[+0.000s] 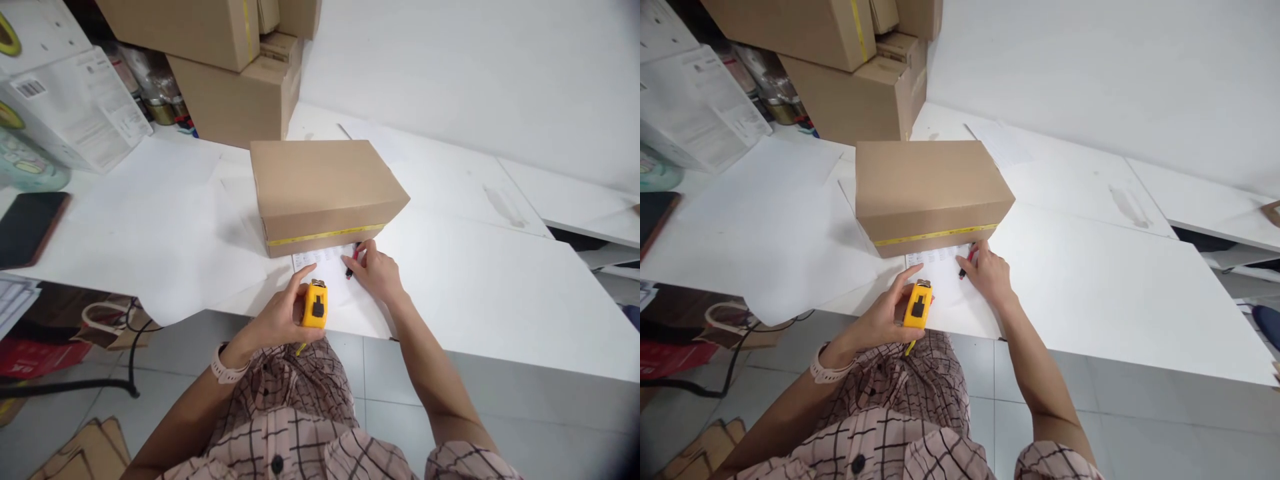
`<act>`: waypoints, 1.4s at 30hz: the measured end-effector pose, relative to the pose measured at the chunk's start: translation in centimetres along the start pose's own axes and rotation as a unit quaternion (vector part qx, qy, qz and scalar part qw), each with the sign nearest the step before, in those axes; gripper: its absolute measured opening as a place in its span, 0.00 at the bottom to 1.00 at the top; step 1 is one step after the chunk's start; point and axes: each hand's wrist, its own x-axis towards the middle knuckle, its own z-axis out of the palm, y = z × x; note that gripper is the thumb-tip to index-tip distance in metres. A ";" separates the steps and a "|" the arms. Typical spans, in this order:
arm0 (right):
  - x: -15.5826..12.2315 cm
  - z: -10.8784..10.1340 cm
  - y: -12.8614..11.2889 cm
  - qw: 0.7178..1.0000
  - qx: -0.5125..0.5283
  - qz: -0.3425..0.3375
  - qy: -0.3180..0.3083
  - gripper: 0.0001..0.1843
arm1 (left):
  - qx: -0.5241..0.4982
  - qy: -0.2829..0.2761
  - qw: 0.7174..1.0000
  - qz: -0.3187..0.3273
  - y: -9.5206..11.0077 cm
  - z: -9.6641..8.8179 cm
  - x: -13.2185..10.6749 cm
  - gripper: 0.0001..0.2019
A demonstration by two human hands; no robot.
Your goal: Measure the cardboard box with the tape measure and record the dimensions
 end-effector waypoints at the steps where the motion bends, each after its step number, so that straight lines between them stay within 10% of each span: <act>1: 0.1 0.0 -0.2 1.000 -0.025 -0.007 -0.012 0.15 | 0.003 0.003 1.000 -0.005 0.2 0.1 0.0 0.53; 7: -1.4 -1.5 1.1 0.996 -0.082 -0.014 -0.046 0.14 | 0.042 0.020 0.999 0.000 1.6 0.6 0.7 0.41; 16: -3.3 0.0 5.1 0.989 0.139 -0.019 0.042 0.15 | 0.151 -0.002 0.988 -0.010 2.9 -0.7 4.8 0.32; 22: -3.4 0.1 4.7 0.989 0.139 -0.022 0.046 0.14 | 0.112 -0.087 0.990 -0.012 4.0 -1.3 7.5 0.51; 26: -3.7 0.0 5.1 0.955 0.292 0.034 0.028 0.11 | 0.186 -0.076 0.980 0.006 3.9 -1.3 7.4 0.47; 32: -4.8 -2.2 5.4 0.786 0.618 0.001 0.007 0.18 | 0.447 -0.114 0.887 0.024 5.2 0.2 7.3 0.32; 37: -4.0 -3.6 3.0 0.826 0.557 -0.051 0.068 0.20 | 0.626 -0.129 0.762 0.104 5.4 1.8 8.3 0.19; 42: -0.2 -1.2 0.3 0.838 0.532 -0.015 0.124 0.26 | 0.629 -0.158 0.745 0.155 5.0 2.1 9.1 0.20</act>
